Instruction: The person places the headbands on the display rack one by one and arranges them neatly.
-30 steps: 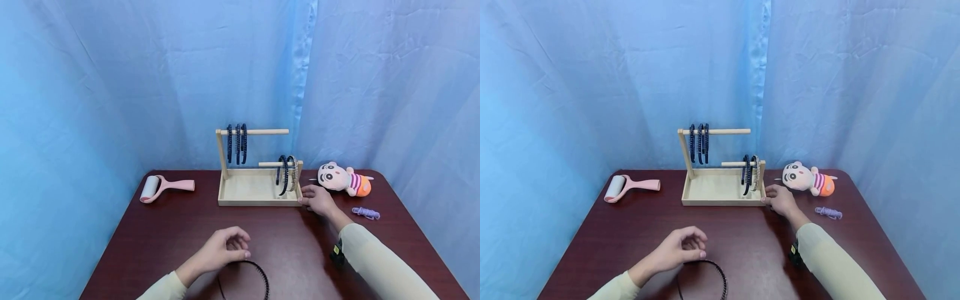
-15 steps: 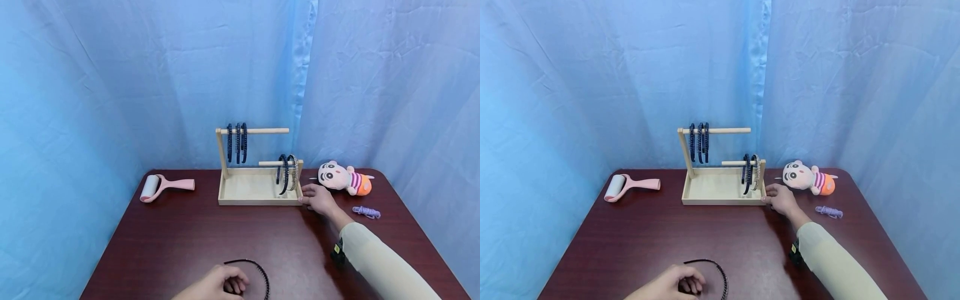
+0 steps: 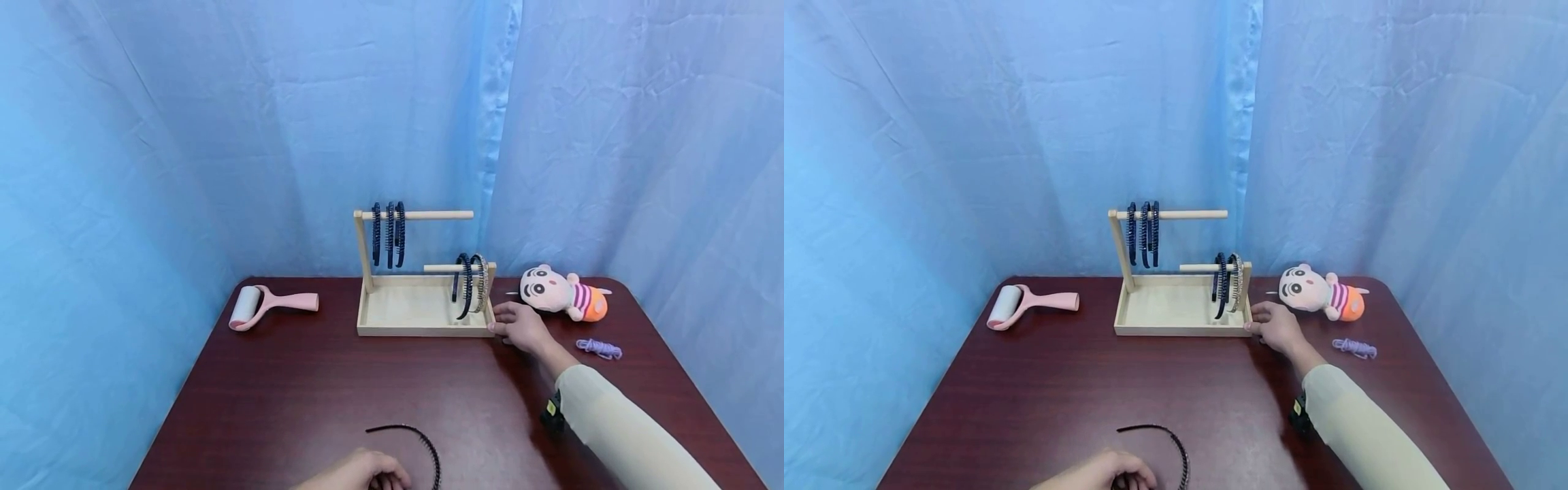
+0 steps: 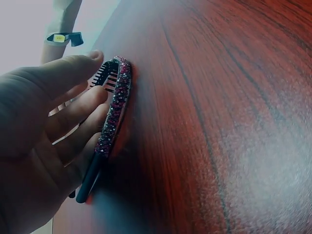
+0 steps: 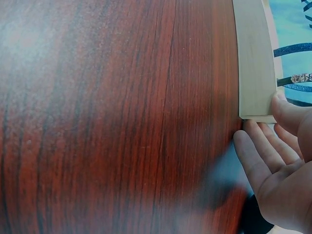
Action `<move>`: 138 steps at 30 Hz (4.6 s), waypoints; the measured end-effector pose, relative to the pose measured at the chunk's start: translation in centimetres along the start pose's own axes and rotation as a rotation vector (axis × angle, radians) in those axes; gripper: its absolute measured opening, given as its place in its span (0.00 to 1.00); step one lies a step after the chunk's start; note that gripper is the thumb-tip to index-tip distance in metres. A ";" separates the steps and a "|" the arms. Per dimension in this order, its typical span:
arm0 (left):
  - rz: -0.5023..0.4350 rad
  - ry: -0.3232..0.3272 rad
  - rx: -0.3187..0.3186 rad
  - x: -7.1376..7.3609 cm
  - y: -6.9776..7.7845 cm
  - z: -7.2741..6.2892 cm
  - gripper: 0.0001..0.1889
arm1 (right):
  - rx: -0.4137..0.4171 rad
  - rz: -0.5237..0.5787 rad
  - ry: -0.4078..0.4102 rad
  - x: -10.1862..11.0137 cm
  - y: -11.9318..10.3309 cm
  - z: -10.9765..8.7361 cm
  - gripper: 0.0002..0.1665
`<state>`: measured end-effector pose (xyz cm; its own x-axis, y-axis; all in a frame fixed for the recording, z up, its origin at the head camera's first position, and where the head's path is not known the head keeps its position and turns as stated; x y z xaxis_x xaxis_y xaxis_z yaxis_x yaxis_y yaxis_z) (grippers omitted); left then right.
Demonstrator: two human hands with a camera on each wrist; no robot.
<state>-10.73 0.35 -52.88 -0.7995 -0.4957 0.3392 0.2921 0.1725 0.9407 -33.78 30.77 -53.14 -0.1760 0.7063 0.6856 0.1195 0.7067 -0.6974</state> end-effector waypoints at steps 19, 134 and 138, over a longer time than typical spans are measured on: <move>0.331 -0.006 -0.046 -0.8 -0.1 0.3 0.07 | -0.011 0.009 0.002 -0.2 0.1 -0.2 0.28; -0.262 0.865 0.017 18.8 2.5 18.7 0.09 | 0.013 0.031 0.007 -0.4 -0.1 0.0 0.28; -0.240 0.868 0.035 18.6 2.0 19.2 0.10 | 0.016 0.023 0.006 -0.5 -0.2 0.0 0.28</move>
<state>-35.11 7.76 -44.59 -0.1548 -0.9877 0.0223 0.1414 0.0002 0.9900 -33.67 30.30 -53.33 -0.1676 0.7224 0.6709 0.1077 0.6898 -0.7159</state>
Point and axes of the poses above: each hand's wrist, its own z-axis towards the middle knuckle, its own x-axis out of the back of the hand, y = z × x, the point moved 10 cm from there along z, towards the middle knuckle, and after that the axes turned 14 degrees about -z, right-handed, at the moved point
